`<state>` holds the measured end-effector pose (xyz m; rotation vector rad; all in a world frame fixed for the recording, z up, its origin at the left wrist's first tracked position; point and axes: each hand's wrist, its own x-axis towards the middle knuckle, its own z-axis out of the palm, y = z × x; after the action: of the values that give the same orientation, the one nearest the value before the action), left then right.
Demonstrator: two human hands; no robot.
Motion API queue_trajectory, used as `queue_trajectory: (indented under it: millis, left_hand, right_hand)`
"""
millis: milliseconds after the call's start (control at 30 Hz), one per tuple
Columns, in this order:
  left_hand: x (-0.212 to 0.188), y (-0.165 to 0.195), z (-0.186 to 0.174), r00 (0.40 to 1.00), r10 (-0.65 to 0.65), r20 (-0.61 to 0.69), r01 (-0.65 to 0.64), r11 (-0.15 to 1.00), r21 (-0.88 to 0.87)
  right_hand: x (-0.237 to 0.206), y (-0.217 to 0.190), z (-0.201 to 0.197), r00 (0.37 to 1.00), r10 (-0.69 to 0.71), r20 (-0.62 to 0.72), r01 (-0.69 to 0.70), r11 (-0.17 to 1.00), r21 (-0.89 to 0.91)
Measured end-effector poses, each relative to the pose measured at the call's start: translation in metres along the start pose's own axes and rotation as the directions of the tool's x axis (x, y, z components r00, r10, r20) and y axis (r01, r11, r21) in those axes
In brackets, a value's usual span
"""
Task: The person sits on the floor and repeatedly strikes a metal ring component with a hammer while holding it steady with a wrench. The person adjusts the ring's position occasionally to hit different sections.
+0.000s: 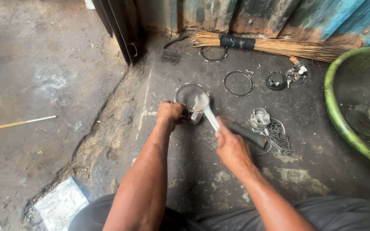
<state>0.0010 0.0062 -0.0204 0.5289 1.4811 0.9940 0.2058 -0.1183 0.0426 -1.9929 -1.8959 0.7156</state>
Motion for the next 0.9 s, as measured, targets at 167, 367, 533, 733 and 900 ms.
queue_trajectory:
  millis: [167, 367, 533, 733, 900]
  left_hand:
    - [-0.004, 0.001, 0.000, 0.999, 0.024, -0.048, -0.020, 0.997, 0.080]
    - [-0.007, 0.005, 0.002, 0.999, -0.016, -0.031, 0.017, 0.999, 0.037]
    - [-0.004, 0.002, 0.004, 1.000, 0.001, 0.011, -0.001, 1.000, -0.007]
    - [0.001, -0.004, 0.003, 1.000, 0.013, -0.025, -0.013, 1.000, 0.011]
    - [0.000, -0.002, 0.003, 0.999, -0.026, -0.025, 0.025, 0.998, -0.059]
  right_hand:
    - [0.000, 0.004, 0.003, 0.971, -0.148, -0.188, 0.152, 0.988, 0.005]
    - [0.005, 0.012, 0.008, 0.995, -0.042, -0.087, 0.042, 0.999, 0.000]
    - [0.004, 0.010, 0.009, 0.899, -0.374, -0.229, 0.358, 0.927, -0.110]
    - [0.002, 0.000, -0.001, 0.967, -0.070, -0.246, 0.083, 0.996, 0.042]
    - [0.002, 0.001, -0.001, 0.988, -0.104, -0.115, 0.093, 0.991, -0.092]
